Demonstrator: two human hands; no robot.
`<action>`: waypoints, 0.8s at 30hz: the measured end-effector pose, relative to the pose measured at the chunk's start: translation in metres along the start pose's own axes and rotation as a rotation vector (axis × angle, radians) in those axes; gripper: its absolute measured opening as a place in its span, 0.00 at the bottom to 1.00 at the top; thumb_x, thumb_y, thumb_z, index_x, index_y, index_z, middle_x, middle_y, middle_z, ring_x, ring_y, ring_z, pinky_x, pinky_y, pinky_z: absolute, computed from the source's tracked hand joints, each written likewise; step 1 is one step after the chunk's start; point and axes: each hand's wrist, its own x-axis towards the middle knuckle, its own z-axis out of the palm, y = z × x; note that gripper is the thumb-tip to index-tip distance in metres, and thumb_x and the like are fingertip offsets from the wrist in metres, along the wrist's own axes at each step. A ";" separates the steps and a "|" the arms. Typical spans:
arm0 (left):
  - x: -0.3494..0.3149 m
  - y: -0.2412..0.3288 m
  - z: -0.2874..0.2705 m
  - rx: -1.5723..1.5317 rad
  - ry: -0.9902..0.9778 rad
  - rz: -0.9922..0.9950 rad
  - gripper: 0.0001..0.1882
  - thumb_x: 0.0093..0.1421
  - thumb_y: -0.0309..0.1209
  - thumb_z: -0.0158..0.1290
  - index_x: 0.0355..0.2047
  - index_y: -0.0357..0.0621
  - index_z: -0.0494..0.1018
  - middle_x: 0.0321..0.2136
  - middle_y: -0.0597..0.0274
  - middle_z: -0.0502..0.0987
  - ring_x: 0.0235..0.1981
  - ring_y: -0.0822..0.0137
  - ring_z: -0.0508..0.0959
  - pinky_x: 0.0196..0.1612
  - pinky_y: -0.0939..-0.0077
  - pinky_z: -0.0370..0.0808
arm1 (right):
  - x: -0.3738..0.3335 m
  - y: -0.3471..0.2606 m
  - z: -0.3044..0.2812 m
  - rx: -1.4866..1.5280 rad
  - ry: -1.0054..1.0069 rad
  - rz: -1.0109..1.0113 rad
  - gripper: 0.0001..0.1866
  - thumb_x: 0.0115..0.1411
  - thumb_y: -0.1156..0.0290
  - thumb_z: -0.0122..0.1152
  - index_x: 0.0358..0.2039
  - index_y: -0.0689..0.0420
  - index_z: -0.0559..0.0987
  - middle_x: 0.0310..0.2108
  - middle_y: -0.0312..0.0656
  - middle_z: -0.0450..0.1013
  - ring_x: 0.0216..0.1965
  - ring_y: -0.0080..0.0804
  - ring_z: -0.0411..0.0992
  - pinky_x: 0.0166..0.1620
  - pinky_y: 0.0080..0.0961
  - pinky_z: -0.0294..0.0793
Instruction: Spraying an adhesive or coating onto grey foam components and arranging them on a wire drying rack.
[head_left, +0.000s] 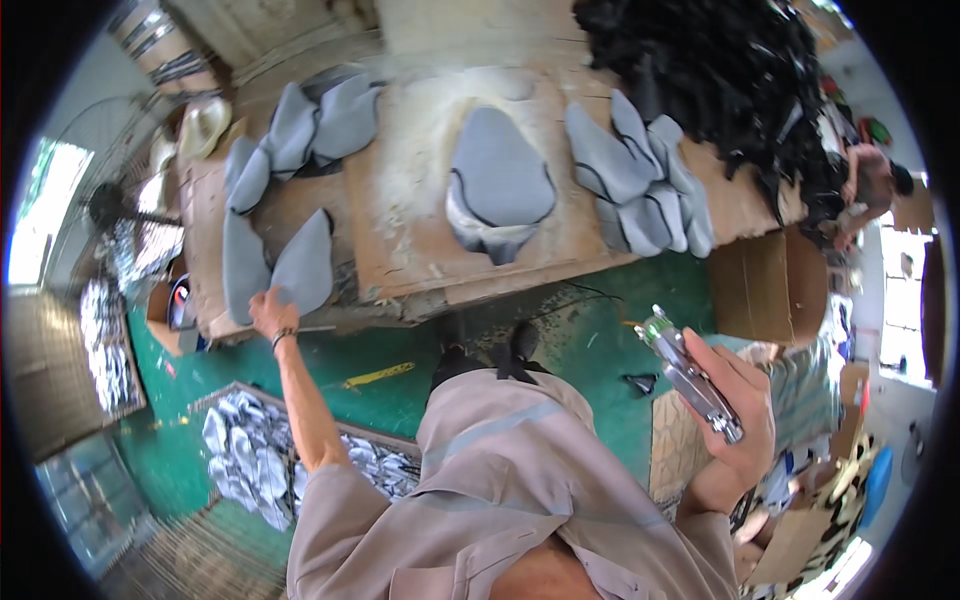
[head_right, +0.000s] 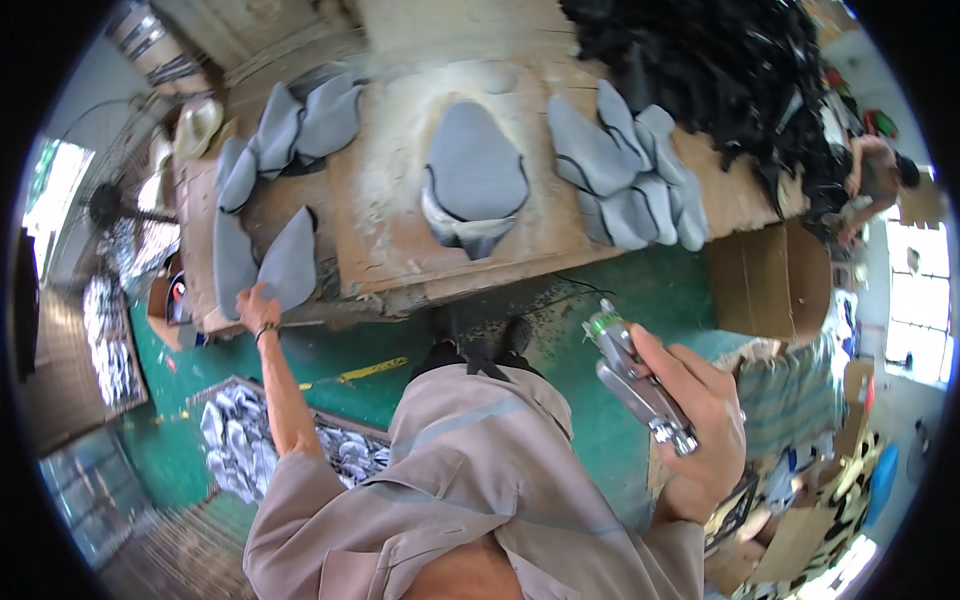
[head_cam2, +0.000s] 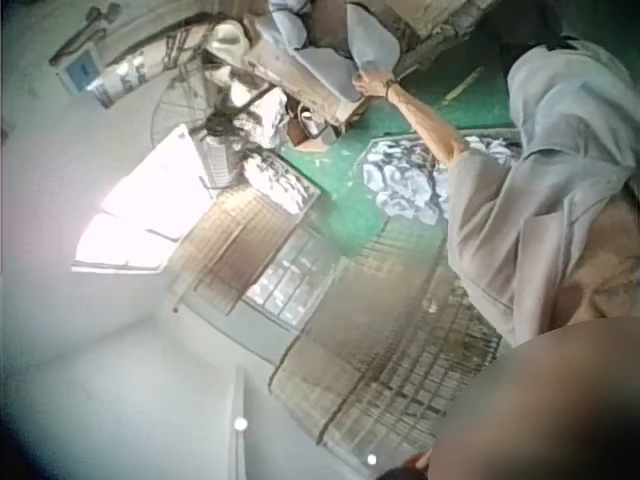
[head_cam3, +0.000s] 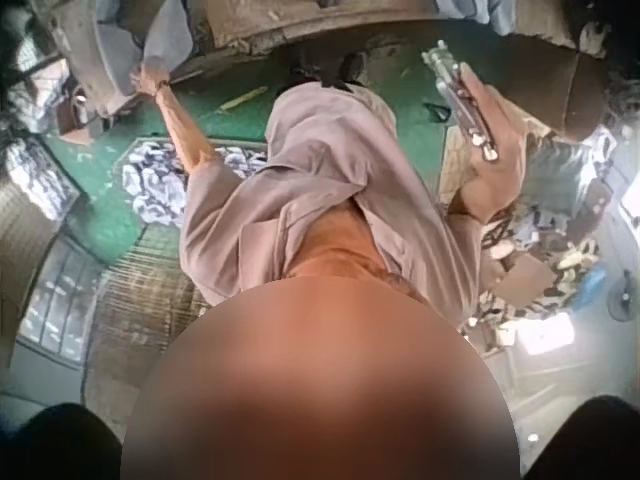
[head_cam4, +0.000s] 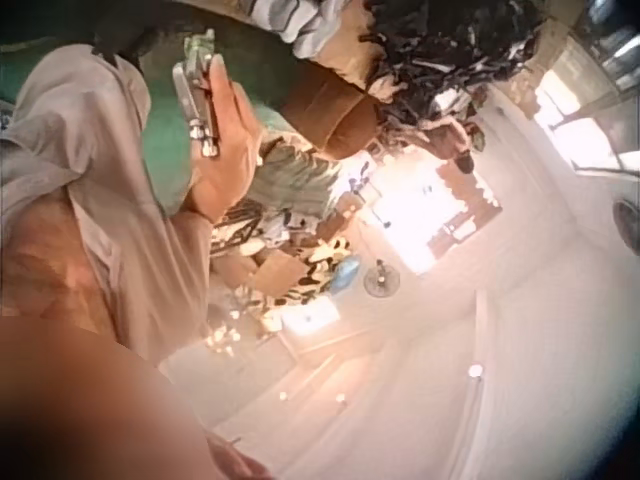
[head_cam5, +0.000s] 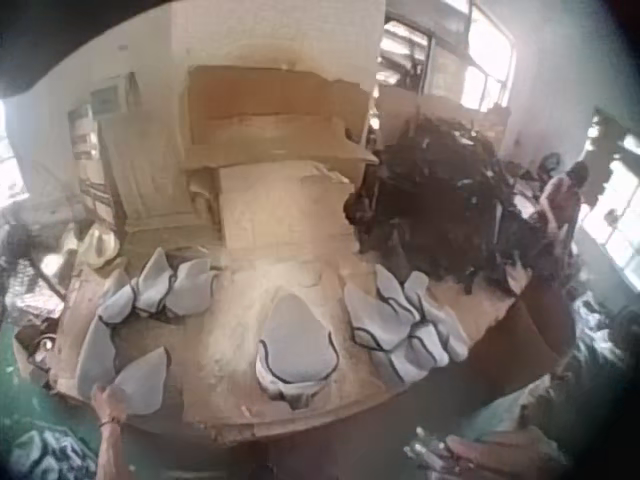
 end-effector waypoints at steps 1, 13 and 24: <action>0.001 -0.002 0.009 -0.041 0.019 -0.026 0.25 0.45 0.26 0.56 0.46 0.56 0.82 0.51 0.55 0.74 0.53 0.51 0.73 0.56 0.56 0.72 | 0.000 0.002 -0.001 0.025 -0.025 -0.007 0.32 0.48 0.81 0.65 0.57 0.66 0.76 0.36 0.51 0.75 0.34 0.41 0.76 0.40 0.29 0.73; -0.041 -0.022 0.017 -1.437 0.315 -0.615 0.41 0.42 0.17 0.51 0.63 0.44 0.73 0.57 0.53 0.73 0.53 0.61 0.72 0.61 0.66 0.64 | -0.036 0.005 -0.030 -0.011 0.213 0.081 0.30 0.43 0.76 0.64 0.51 0.67 0.81 0.31 0.51 0.76 0.30 0.40 0.75 0.37 0.27 0.72; -0.261 0.020 0.059 -1.246 -0.058 -0.881 0.27 0.49 0.20 0.51 0.51 0.40 0.80 0.42 0.62 0.81 0.35 0.69 0.76 0.32 0.77 0.69 | -0.080 0.048 -0.047 -0.078 0.111 0.004 0.23 0.48 0.66 0.61 0.45 0.62 0.86 0.34 0.47 0.78 0.32 0.36 0.75 0.41 0.28 0.71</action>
